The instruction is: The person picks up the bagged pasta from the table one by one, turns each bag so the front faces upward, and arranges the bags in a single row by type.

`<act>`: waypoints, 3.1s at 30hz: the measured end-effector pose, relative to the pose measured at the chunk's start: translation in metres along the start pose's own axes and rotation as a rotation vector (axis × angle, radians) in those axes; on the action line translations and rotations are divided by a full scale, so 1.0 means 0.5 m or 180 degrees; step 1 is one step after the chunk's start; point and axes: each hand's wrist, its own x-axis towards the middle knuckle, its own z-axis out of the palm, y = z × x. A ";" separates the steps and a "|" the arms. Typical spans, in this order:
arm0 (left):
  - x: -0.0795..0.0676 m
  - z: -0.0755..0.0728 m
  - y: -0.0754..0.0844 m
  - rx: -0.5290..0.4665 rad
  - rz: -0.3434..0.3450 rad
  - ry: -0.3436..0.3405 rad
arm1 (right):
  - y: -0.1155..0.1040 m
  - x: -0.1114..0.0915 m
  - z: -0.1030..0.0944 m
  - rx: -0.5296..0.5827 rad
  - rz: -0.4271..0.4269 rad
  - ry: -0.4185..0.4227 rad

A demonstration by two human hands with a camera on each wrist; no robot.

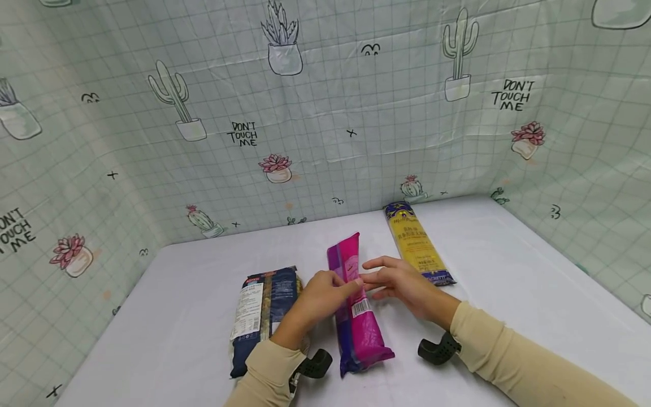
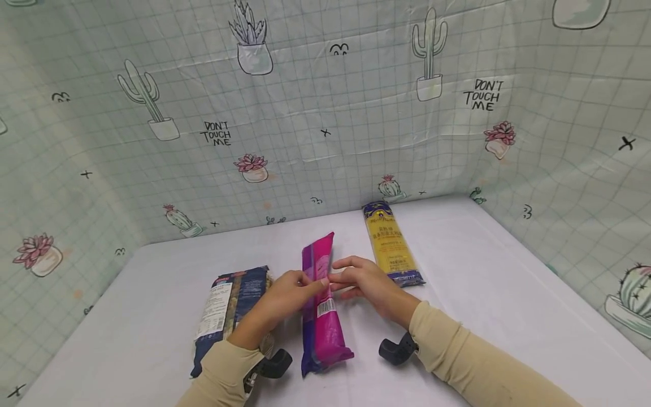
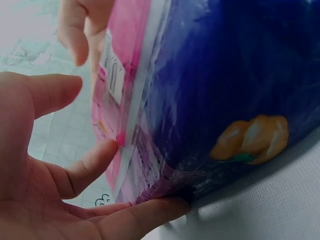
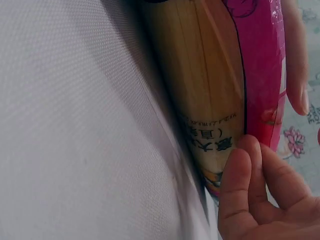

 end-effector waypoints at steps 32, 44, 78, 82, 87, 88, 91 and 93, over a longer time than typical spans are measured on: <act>-0.001 0.014 0.003 -0.0143 0.0104 0.0310 | 0.026 0.008 -0.015 0.0095 0.0222 -0.0104; 0.008 0.007 0.004 -0.0936 -0.0063 0.0403 | 0.024 0.005 -0.009 0.0200 0.0359 -0.0180; 0.007 0.016 0.018 -0.1478 -0.0261 0.0293 | 0.017 0.000 0.005 -0.0016 -0.0111 -0.0057; 0.008 0.015 0.014 -0.1373 -0.0236 0.0107 | 0.020 0.003 0.007 -0.0299 -0.0233 0.0147; 0.006 0.015 0.010 -0.1456 -0.0009 -0.0096 | 0.018 0.000 0.010 -0.0416 -0.0364 0.0285; 0.006 0.015 0.010 -0.1484 0.0016 -0.0113 | 0.017 -0.001 0.011 -0.0416 -0.0391 0.0305; 0.007 0.016 0.009 -0.1578 0.0062 -0.0114 | 0.015 -0.003 0.014 -0.0352 -0.0454 0.0392; 0.006 0.017 0.008 -0.1615 0.0033 -0.0073 | 0.014 -0.004 0.015 -0.0271 -0.0497 0.0420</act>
